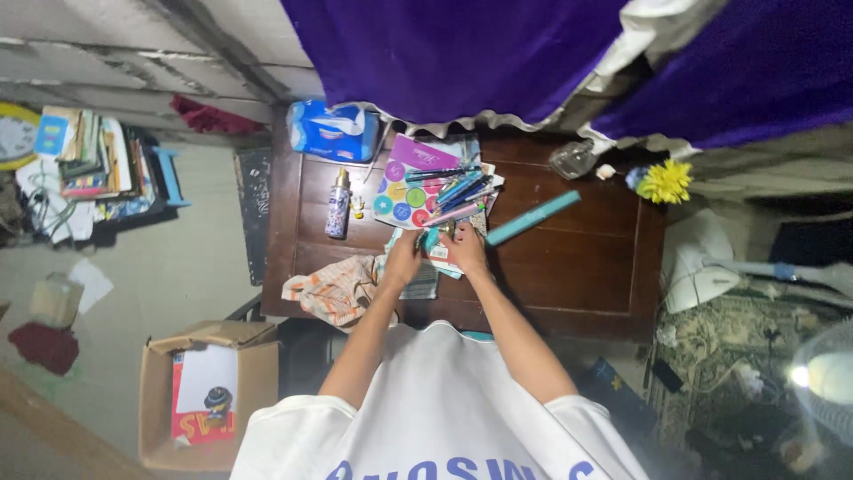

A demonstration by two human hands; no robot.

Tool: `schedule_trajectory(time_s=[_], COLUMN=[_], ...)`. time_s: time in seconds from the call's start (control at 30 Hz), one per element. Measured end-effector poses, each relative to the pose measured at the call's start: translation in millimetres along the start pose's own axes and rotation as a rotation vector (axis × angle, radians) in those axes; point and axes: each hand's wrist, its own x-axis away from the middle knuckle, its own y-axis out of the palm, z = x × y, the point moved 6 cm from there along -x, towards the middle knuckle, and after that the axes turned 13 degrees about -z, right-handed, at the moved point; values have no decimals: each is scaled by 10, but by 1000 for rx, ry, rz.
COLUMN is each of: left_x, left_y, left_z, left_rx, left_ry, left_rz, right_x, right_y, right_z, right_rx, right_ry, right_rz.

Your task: The person picks up various small items from a cluttered table, including a small figurine, a ruler, pens, and a cloth, and places them one by one into a cardboard box on the floor. The person handles each item individually and transfers it to the box without using any tools.

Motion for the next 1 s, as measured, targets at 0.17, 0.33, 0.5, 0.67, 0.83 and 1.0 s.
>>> schedule_trajectory(time_s=[0.17, 0.33, 0.5, 0.67, 0.83, 1.0], left_x=[135, 191, 210, 189, 300, 488], left_y=[27, 20, -192, -226, -161, -116], left_z=[-78, -41, 438, 826, 874, 838], left_rx=[70, 36, 182, 319, 509, 576], left_ry=[-83, -105, 16, 49, 25, -9], left_rz=[-31, 24, 44, -107, -168, -149], right_x=[-225, -200, 273, 680, 1000, 1250], right_y=[100, -49, -231, -402, -456, -492], right_z=[274, 602, 232, -129, -461, -470], right_rx=[115, -76, -652, -685, -579, -436], right_ry=[-82, -70, -11, -67, -118, -112], right_rz=[67, 13, -180, -255, -300, -240])
